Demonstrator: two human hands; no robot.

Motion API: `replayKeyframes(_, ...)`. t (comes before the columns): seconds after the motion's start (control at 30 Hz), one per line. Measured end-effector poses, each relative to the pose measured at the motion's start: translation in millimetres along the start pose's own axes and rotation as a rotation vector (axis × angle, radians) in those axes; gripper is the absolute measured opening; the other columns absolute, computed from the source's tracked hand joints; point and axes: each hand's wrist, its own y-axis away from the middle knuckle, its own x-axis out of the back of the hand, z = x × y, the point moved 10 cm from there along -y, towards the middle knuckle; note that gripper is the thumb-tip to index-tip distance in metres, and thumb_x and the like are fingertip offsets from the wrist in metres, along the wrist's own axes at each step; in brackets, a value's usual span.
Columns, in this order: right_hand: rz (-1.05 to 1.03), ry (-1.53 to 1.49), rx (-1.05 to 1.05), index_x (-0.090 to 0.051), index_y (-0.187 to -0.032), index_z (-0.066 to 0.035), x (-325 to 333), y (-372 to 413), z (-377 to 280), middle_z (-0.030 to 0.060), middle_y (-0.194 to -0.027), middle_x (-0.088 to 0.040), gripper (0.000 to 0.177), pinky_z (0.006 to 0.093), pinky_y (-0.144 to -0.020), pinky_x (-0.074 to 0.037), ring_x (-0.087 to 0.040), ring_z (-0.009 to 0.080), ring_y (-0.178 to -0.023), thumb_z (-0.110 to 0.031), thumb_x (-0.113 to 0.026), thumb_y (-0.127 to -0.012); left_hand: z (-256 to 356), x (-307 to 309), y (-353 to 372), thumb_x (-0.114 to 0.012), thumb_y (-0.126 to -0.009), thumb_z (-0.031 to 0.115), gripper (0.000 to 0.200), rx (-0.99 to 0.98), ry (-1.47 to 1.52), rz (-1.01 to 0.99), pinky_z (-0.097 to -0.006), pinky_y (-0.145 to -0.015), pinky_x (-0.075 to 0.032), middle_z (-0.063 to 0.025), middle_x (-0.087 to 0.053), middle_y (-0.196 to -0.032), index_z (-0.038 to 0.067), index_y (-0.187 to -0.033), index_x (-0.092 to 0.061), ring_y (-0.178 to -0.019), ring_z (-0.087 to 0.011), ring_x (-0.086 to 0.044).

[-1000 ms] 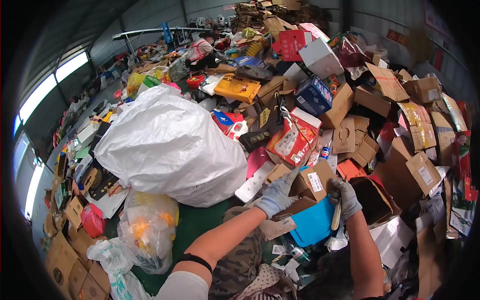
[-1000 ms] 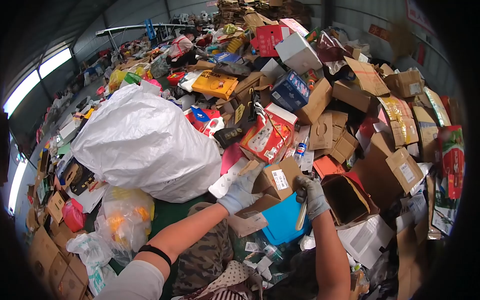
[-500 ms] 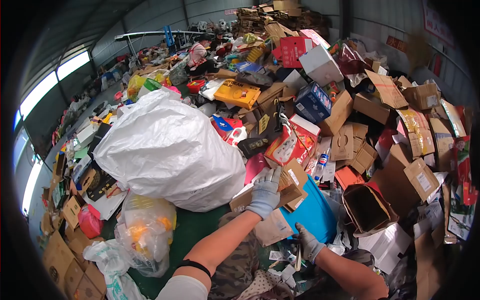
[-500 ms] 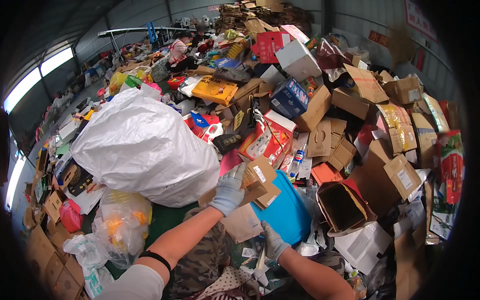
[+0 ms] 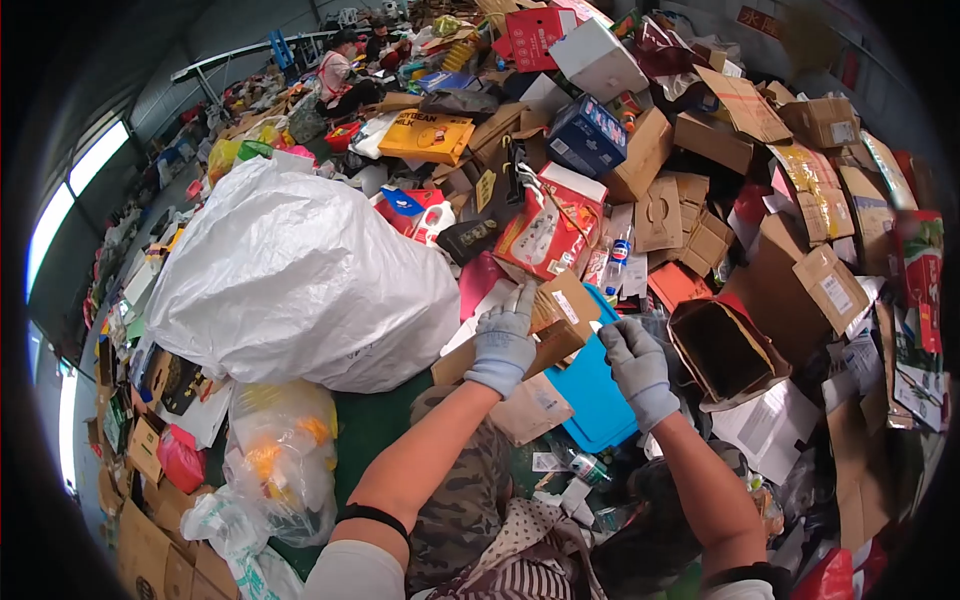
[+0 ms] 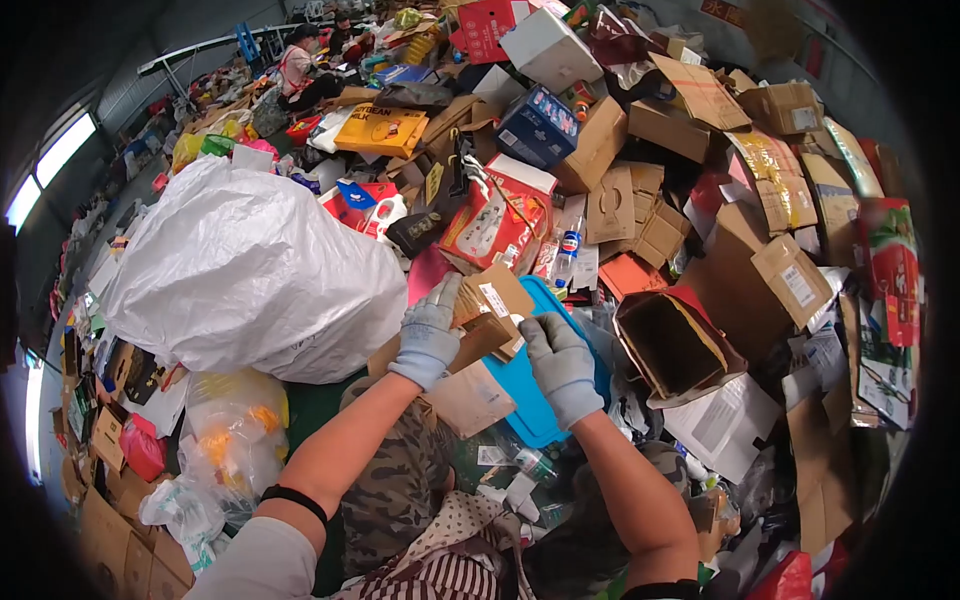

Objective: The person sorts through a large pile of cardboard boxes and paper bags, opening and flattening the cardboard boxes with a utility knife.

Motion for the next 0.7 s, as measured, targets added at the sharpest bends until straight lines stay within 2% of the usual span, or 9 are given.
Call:
replayKeyframes(0.1,0.051,0.462,0.117,-0.061,-0.092,-0.006,2.3,-5.8,-23.0,0.0125,-0.074,-0.061,0.027,0.0359,-0.062,-0.047,-0.061,0.0256,-0.069,-0.033,-0.057,-0.089,12.2,-7.3,2.2,-0.068,-0.069,0.014,0.079,-0.036,-0.020,-0.019,-0.0425,-0.094,-0.038,-0.0102,-0.048,-0.129,0.013,-0.139,-0.031,-0.112,-0.0281,-0.052)
replayKeyframes(0.2,-0.049,0.472,0.002,-0.061,-0.093,-0.007,-8.2,-6.1,-25.1,0.0155,-0.081,-0.062,0.026,0.0391,-0.069,-0.047,-0.061,0.0312,-0.077,-0.032,-0.059,-0.088,16.5,-12.1,3.7,-0.068,-0.069,0.014,0.079,-0.025,-0.045,-0.081,-0.0428,-0.094,-0.038,-0.0101,-0.049,-0.127,0.014,-0.139,-0.031,-0.112,-0.0276,-0.052)
replayKeyframes(0.3,-0.015,0.491,0.058,-0.061,-0.091,-0.007,-12.2,-5.7,-27.3,0.0146,-0.081,-0.062,0.026,0.0388,-0.068,-0.047,-0.061,0.0302,-0.077,-0.033,-0.059,-0.088,22.6,-5.2,7.0,-0.066,-0.065,0.005,0.078,-0.035,0.013,-0.050,-0.0414,-0.093,-0.041,-0.0117,-0.050,-0.129,0.013,-0.136,-0.036,-0.112,-0.0289,-0.052)
replayKeyframes(0.4,0.033,0.500,0.111,-0.061,-0.091,-0.006,-10.8,-1.7,-34.2,0.0159,-0.082,-0.063,0.027,0.0409,-0.067,-0.047,-0.061,0.0325,-0.077,-0.033,-0.056,-0.089,22.9,3.5,8.5,-0.063,-0.065,0.004,0.073,-0.054,0.090,0.037,-0.0412,-0.090,-0.042,-0.0122,-0.053,-0.124,0.013,-0.134,-0.040,-0.108,-0.0295,-0.053)
replayKeyframes(0.6,0.085,0.544,0.205,-0.059,-0.088,-0.006,-12.7,1.5,-45.2,0.0168,-0.081,-0.063,0.026,0.0430,-0.064,-0.046,-0.061,0.0346,-0.075,-0.032,-0.054,-0.090,25.5,9.3,8.2,-0.059,-0.066,0.003,0.068,-0.063,0.083,0.089,-0.0416,-0.084,-0.044,-0.0128,-0.055,-0.118,0.012,-0.131,-0.042,-0.100,-0.0310,-0.056)
replayKeyframes(0.7,0.072,0.592,0.231,-0.058,-0.087,-0.007,-16.8,2.1,-42.5,0.0168,-0.079,-0.062,0.025,0.0435,-0.062,-0.046,-0.061,0.0351,-0.073,-0.031,-0.054,-0.090,26.4,6.5,9.4,-0.058,-0.068,0.005,0.065,-0.036,0.076,0.048,-0.0414,-0.083,-0.044,-0.0125,-0.056,-0.117,0.013,-0.130,-0.043,-0.098,-0.0309,-0.056)
